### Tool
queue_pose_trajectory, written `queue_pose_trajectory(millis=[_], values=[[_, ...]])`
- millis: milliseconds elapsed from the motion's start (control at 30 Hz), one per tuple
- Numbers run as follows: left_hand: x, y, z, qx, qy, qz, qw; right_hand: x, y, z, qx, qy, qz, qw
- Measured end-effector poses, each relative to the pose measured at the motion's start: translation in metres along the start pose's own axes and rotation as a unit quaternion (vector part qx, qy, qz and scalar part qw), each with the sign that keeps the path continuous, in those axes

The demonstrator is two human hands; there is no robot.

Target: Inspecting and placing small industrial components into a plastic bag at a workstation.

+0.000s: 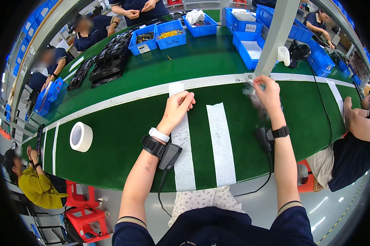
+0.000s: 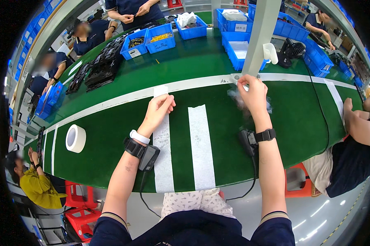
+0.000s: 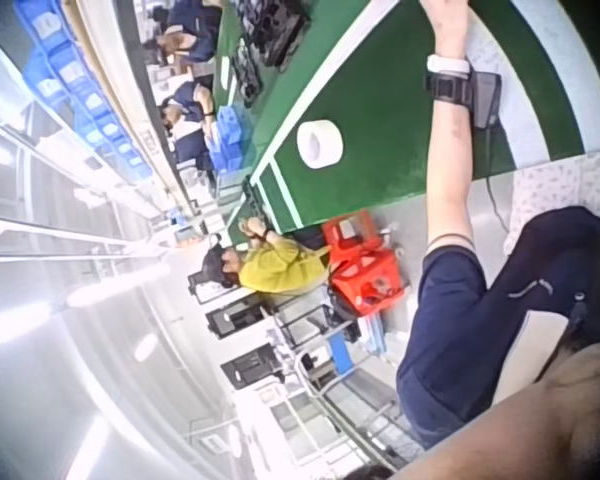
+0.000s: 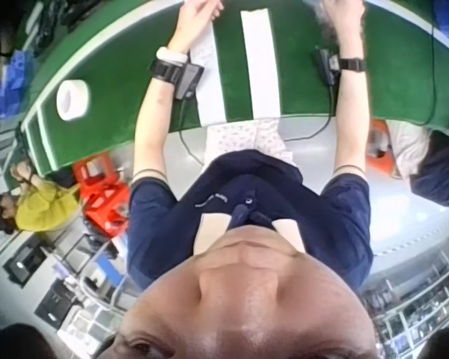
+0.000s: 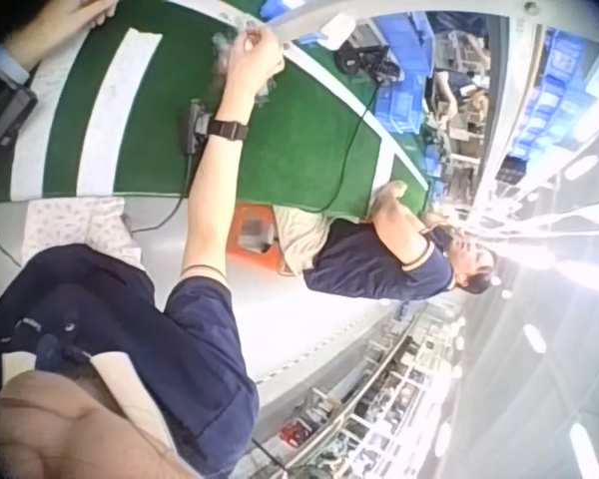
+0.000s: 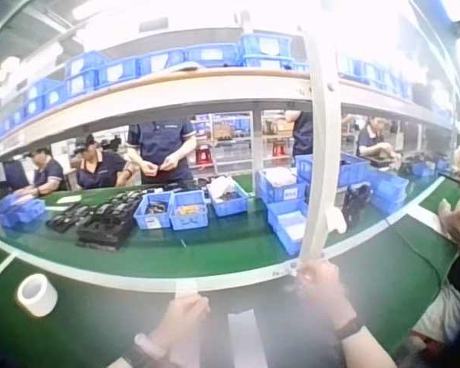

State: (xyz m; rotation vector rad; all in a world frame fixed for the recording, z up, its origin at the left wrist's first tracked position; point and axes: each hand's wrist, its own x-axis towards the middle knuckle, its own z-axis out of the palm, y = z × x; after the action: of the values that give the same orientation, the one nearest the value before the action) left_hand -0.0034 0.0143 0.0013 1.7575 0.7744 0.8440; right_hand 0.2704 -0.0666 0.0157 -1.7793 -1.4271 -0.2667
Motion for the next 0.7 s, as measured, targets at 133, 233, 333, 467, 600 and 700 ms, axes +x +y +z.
queue_pose_trajectory(millis=[133,233,333,467,600,700], values=[[0.000,0.000,-0.001,0.005,0.002,-0.002,1.000,0.002,0.003,-0.002,-0.009,0.007,0.013,1.000],[0.000,0.002,-0.001,-0.001,0.011,0.002,1.000,0.003,0.004,-0.003,0.012,0.015,0.005,1.000],[0.001,0.003,0.000,0.010,0.007,-0.003,1.000,0.005,0.005,-0.003,0.026,0.025,-0.004,0.999],[0.001,0.002,0.001,0.004,0.005,-0.004,1.000,0.004,0.010,0.001,0.052,0.017,-0.008,0.998],[0.001,0.003,-0.001,-0.003,0.007,-0.004,1.000,0.004,0.005,-0.001,0.045,0.012,-0.018,0.999],[0.001,0.000,-0.001,-0.007,0.006,-0.002,1.000,0.003,0.008,0.001,0.042,0.001,-0.020,0.999]])
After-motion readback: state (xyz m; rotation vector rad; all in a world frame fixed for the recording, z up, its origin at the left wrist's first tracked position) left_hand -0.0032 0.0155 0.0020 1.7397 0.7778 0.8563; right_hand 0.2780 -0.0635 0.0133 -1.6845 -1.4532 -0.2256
